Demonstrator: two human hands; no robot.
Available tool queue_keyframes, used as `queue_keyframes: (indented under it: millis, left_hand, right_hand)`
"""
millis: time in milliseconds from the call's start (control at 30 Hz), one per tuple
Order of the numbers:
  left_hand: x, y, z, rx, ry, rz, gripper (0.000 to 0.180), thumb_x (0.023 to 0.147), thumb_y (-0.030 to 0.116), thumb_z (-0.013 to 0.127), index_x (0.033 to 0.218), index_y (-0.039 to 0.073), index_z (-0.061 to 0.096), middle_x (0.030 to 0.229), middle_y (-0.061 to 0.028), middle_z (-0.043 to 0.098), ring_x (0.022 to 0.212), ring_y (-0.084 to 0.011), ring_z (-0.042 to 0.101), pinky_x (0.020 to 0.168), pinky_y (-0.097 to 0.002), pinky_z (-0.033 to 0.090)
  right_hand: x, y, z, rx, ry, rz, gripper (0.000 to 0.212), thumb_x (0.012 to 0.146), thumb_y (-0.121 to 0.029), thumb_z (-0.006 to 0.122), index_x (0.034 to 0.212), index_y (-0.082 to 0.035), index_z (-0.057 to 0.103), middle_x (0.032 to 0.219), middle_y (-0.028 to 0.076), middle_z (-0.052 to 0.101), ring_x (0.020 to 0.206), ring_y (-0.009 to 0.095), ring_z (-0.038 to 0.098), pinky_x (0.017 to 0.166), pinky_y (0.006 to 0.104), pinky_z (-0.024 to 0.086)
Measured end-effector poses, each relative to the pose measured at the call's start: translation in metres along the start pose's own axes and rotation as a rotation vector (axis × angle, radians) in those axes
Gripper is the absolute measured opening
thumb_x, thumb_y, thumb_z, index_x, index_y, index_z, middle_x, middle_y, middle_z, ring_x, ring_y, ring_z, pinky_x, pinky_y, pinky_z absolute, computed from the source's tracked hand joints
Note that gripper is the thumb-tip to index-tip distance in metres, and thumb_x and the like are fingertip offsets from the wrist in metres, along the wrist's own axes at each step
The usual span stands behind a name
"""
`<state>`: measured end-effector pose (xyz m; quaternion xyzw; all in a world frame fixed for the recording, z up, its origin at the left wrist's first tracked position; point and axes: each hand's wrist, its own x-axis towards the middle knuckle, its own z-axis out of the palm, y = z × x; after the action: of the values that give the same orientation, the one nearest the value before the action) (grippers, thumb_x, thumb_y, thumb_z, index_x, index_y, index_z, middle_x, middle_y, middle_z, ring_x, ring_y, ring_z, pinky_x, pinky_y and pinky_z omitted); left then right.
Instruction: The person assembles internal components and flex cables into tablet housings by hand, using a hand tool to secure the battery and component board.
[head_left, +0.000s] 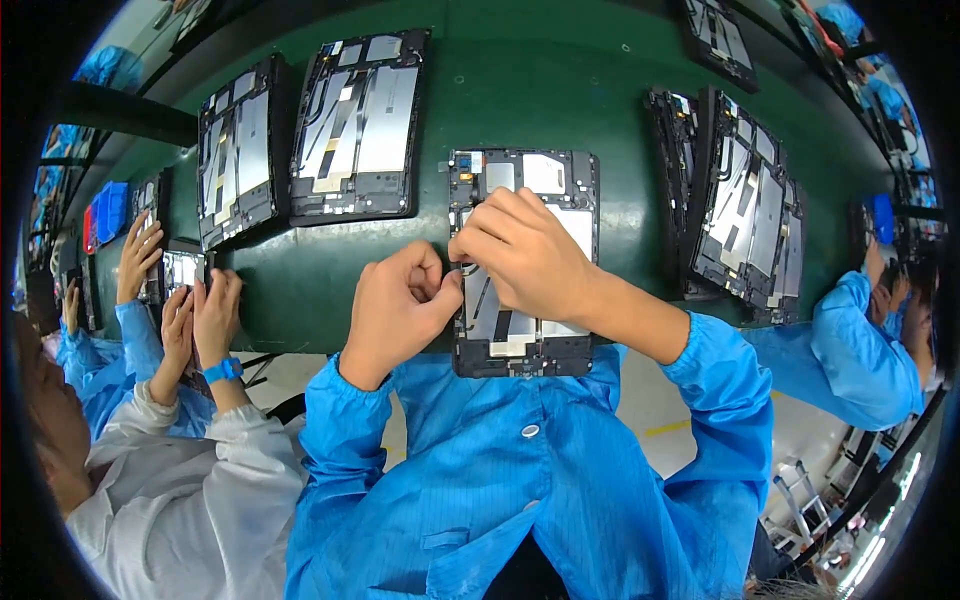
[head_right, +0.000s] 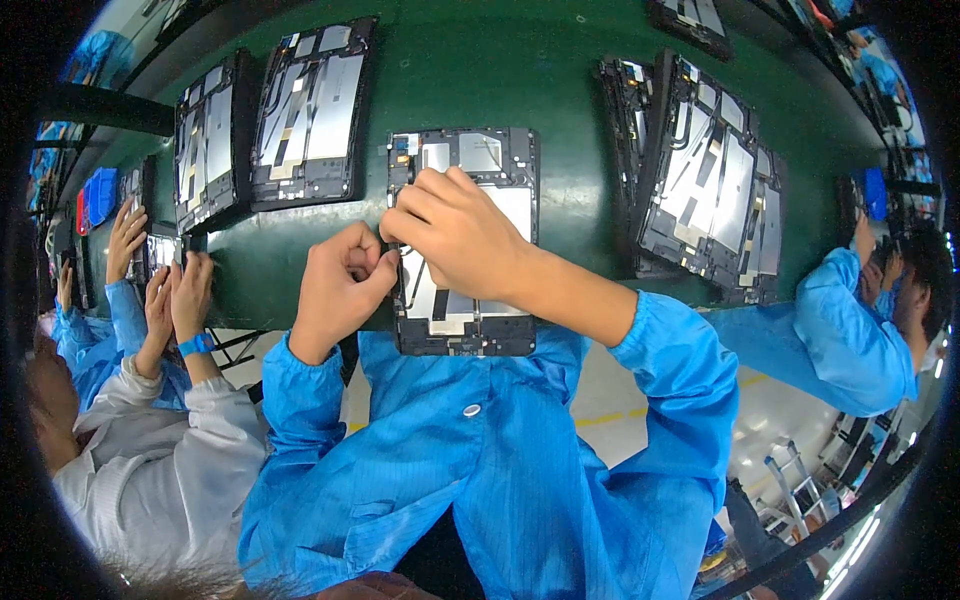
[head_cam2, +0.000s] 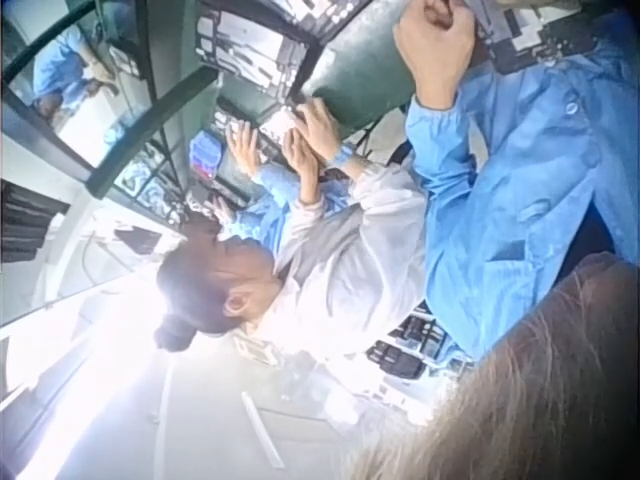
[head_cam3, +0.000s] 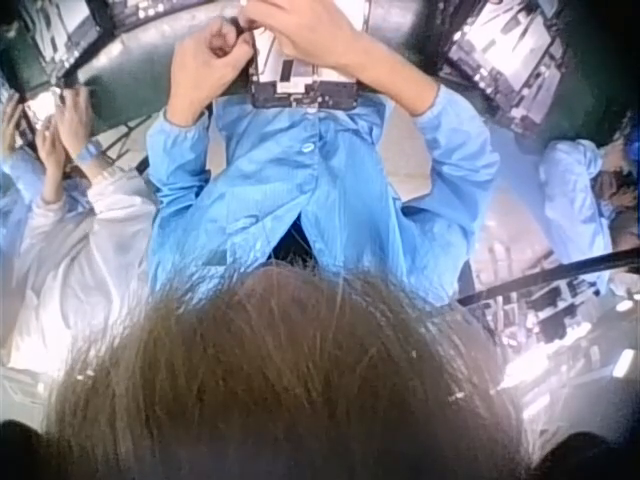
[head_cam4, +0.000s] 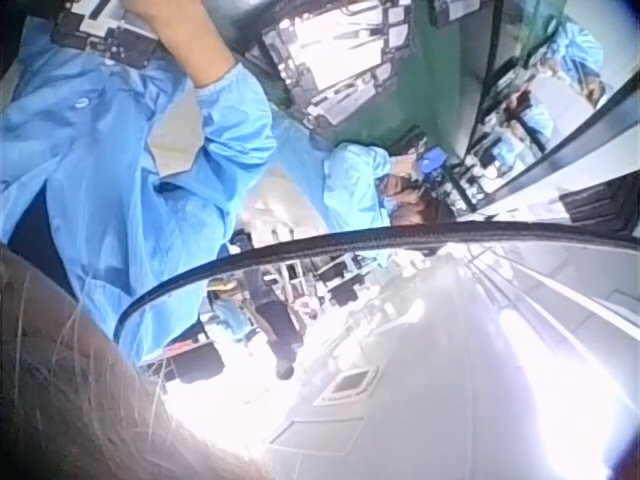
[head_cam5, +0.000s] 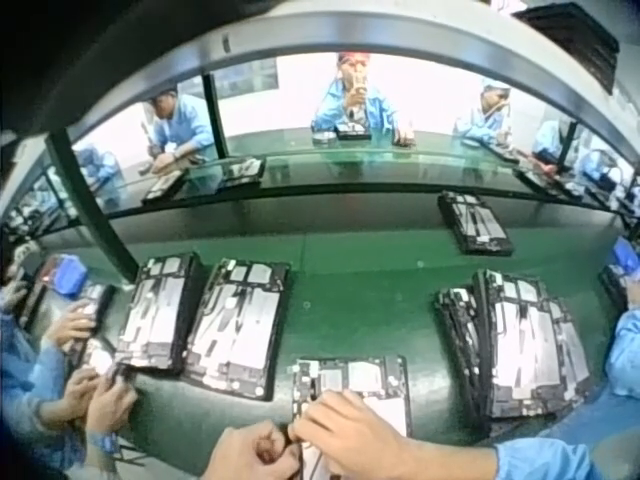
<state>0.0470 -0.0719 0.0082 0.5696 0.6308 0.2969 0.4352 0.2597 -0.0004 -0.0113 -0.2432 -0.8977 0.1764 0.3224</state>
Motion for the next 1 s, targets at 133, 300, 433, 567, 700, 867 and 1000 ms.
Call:
queue_keyframes:
  millis: [133,300,433,567,700,867,1000]
  left_hand:
    - [0.003,0.002,-0.001,-0.040,-0.023,-0.071,0.022,0.093,0.014,0.082,0.087,0.002,0.066,0.060,-0.0104,0.069,0.049,-0.0130,0.061,0.051,-0.0329,0.041]
    - [0.006,0.000,-0.006,-0.069,-0.094,-0.141,0.017,0.093,0.014,0.081,0.091,0.001,0.070,0.061,-0.0118,0.071,0.051,-0.0160,0.065,0.053,-0.0331,0.044]
    - [0.009,-0.001,-0.006,-0.065,-0.092,-0.130,0.016,0.092,0.013,0.080,0.092,0.001,0.070,0.062,-0.0126,0.071,0.053,-0.0192,0.066,0.055,-0.0337,0.045]
    - [0.010,0.003,-0.007,-0.064,-0.113,-0.145,0.016,0.092,0.013,0.079,0.094,0.001,0.069,0.062,-0.0132,0.071,0.053,-0.0198,0.067,0.056,-0.0342,0.046]
    - [0.011,0.004,-0.012,-0.040,-0.142,-0.147,0.017,0.098,0.014,0.079,0.096,0.000,0.068,0.066,-0.0128,0.073,0.056,-0.0177,0.070,0.056,-0.0327,0.050]
    - [0.017,0.010,-0.022,-0.166,-0.331,-0.220,0.020,0.111,0.017,0.073,0.106,-0.001,0.065,0.076,-0.0090,0.075,0.062,-0.0119,0.069,0.057,-0.0280,0.053]
    - [0.019,0.012,-0.018,-0.164,-0.300,-0.215,0.020,0.111,0.017,0.073,0.104,-0.001,0.066,0.075,-0.0086,0.075,0.061,-0.0119,0.068,0.055,-0.0286,0.053]
  right_hand:
    - [0.000,-0.002,0.000,-0.001,0.008,0.002,0.026,0.077,-0.001,0.075,0.100,-0.011,0.068,0.096,0.006,0.058,0.099,0.028,0.056,0.082,0.0412,0.043]
    - [-0.001,-0.001,0.001,0.028,0.026,0.001,0.026,0.077,0.001,0.074,0.100,-0.011,0.068,0.096,0.006,0.058,0.098,0.029,0.056,0.082,0.0408,0.043]
    - [0.000,-0.002,-0.002,0.028,0.017,0.016,0.026,0.078,0.001,0.074,0.100,-0.011,0.069,0.095,0.006,0.058,0.098,0.029,0.057,0.082,0.0407,0.043]
    - [0.002,0.000,-0.005,0.036,-0.005,0.041,0.020,0.084,-0.001,0.081,0.101,-0.009,0.074,0.098,0.005,0.068,0.097,0.029,0.061,0.083,0.0398,0.045]
    - [0.006,0.001,-0.006,0.024,0.005,0.038,0.020,0.083,-0.005,0.085,0.100,-0.010,0.075,0.095,0.003,0.070,0.099,0.028,0.062,0.084,0.0398,0.044]
    - [0.015,0.008,-0.016,0.064,0.017,0.016,0.020,0.084,-0.008,0.086,0.100,-0.011,0.075,0.096,0.002,0.071,0.101,0.028,0.064,0.086,0.0405,0.045]
    - [0.022,0.015,-0.021,0.092,-0.034,0.025,0.019,0.087,-0.008,0.086,0.102,-0.012,0.075,0.098,0.003,0.072,0.102,0.028,0.063,0.090,0.0416,0.046]
